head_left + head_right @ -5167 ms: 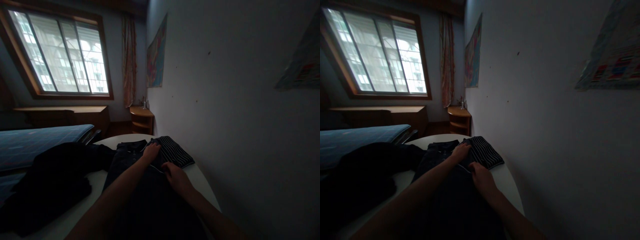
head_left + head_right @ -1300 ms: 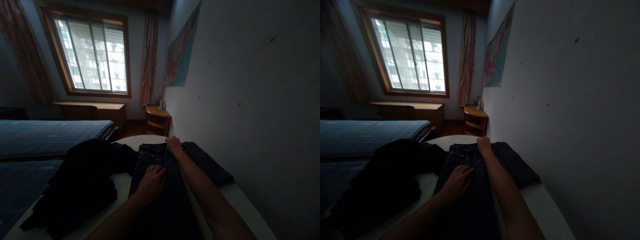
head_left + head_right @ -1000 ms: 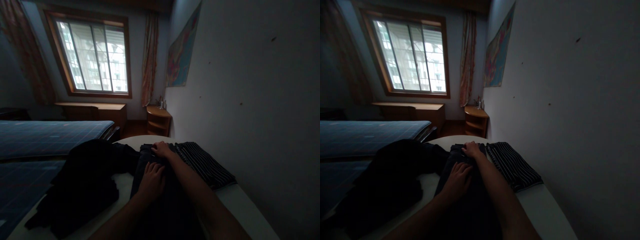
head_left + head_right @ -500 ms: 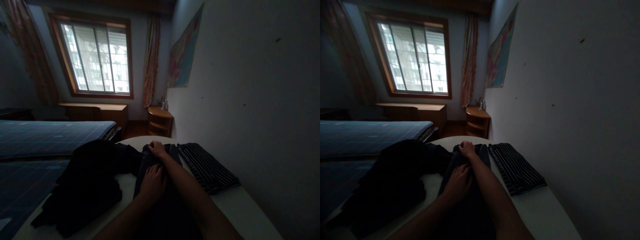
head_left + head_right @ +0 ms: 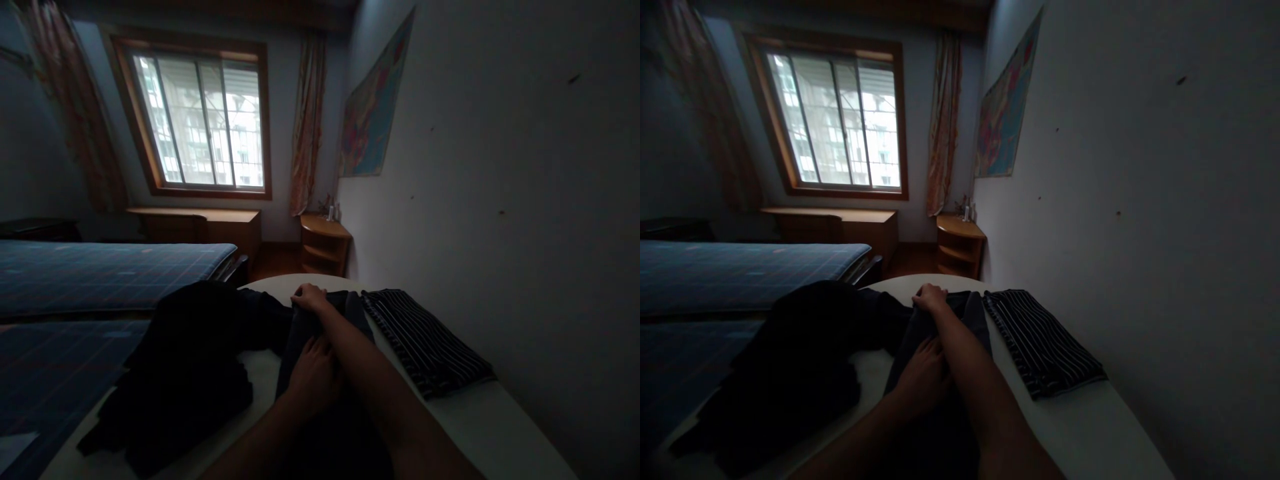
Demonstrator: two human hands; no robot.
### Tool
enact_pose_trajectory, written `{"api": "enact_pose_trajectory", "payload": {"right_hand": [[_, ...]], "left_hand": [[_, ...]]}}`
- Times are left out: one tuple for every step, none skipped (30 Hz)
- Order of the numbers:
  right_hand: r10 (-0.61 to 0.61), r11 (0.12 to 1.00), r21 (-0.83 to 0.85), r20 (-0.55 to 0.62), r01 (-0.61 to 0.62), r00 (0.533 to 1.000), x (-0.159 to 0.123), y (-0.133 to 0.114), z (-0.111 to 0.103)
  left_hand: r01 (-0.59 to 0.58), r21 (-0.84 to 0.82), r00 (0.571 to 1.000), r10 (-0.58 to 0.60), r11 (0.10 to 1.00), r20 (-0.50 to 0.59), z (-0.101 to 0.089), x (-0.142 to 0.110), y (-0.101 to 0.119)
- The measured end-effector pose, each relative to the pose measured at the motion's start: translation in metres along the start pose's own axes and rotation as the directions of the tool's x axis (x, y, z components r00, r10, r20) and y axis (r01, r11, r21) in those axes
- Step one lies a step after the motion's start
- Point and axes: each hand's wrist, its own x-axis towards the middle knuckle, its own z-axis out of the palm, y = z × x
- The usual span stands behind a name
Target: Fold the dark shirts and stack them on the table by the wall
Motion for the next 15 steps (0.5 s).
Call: {"api": "enact_pose_trajectory", "payload": {"right_hand": [[0.011,1.0,0.005,-0.009,-0.011,1.0,0.002,-0.003,0.001],[0.023,1.0,0.015,-0.021,-0.023,1.0,0.004,-0.005,0.002],[0.033,0.999,0.026,-0.034,-0.032,0.999,0.006,-0.006,0.002],[0.038,0.999,0.036,-0.046,-0.036,0.998,0.008,-0.007,0.002],[0.037,0.998,0.044,-0.053,-0.035,0.998,0.01,-0.007,0.003],[0.029,0.998,0.049,-0.055,-0.027,0.998,0.011,-0.006,0.003],[0.017,0.999,0.05,-0.051,-0.015,0.999,0.011,-0.005,0.004],[0.003,0.999,0.049,-0.045,-0.001,0.999,0.011,-0.004,0.005],[-0.01,0.999,0.046,-0.039,0.012,0.999,0.01,-0.003,0.006],[-0.023,0.999,0.042,-0.035,0.025,0.999,0.009,-0.001,0.007],[-0.035,0.999,0.037,-0.035,0.036,0.999,0.009,0.0,0.008],[-0.044,0.998,0.03,-0.04,0.046,0.998,0.008,0.003,0.007],[-0.052,0.998,0.022,-0.049,0.053,0.997,0.008,0.006,0.006],[-0.054,0.998,0.012,-0.06,0.055,0.997,0.007,0.01,0.002],[-0.049,0.999,-0.001,-0.073,0.049,0.996,0.007,0.016,-0.003]], "left_hand": [[-0.007,0.003,1.0,0.007,1.0,0.001,0.0,0.0,0.0],[-0.013,0.008,1.0,0.013,1.0,0.005,0.0,-0.001,-0.001],[-0.018,0.013,1.0,0.018,1.0,0.014,0.0,-0.001,-0.002],[-0.018,0.018,1.0,0.018,1.0,0.022,0.0,-0.001,-0.002],[-0.014,0.022,0.999,0.014,1.0,0.031,0.001,-0.001,-0.003],[-0.008,0.024,0.999,0.007,1.0,0.038,0.001,-0.002,-0.003],[-0.001,0.024,0.999,0.0,1.0,0.04,0.002,-0.001,-0.004],[0.006,0.023,0.999,-0.007,1.0,0.034,0.002,-0.001,-0.004],[0.012,0.02,1.0,-0.013,1.0,0.023,0.003,-0.001,-0.004],[0.019,0.017,1.0,-0.019,1.0,0.013,0.003,-0.001,-0.003],[0.027,0.014,1.0,-0.027,1.0,0.004,0.003,0.0,-0.003],[0.036,0.015,0.999,-0.036,0.999,-0.003,0.003,0.0,-0.002],[0.044,0.019,0.999,-0.043,0.999,-0.008,0.003,0.0,-0.002],[0.05,0.028,0.999,-0.049,0.998,-0.01,0.003,0.0,-0.002],[0.054,0.039,0.999,-0.053,0.998,-0.011,0.003,0.0,-0.002]]}}
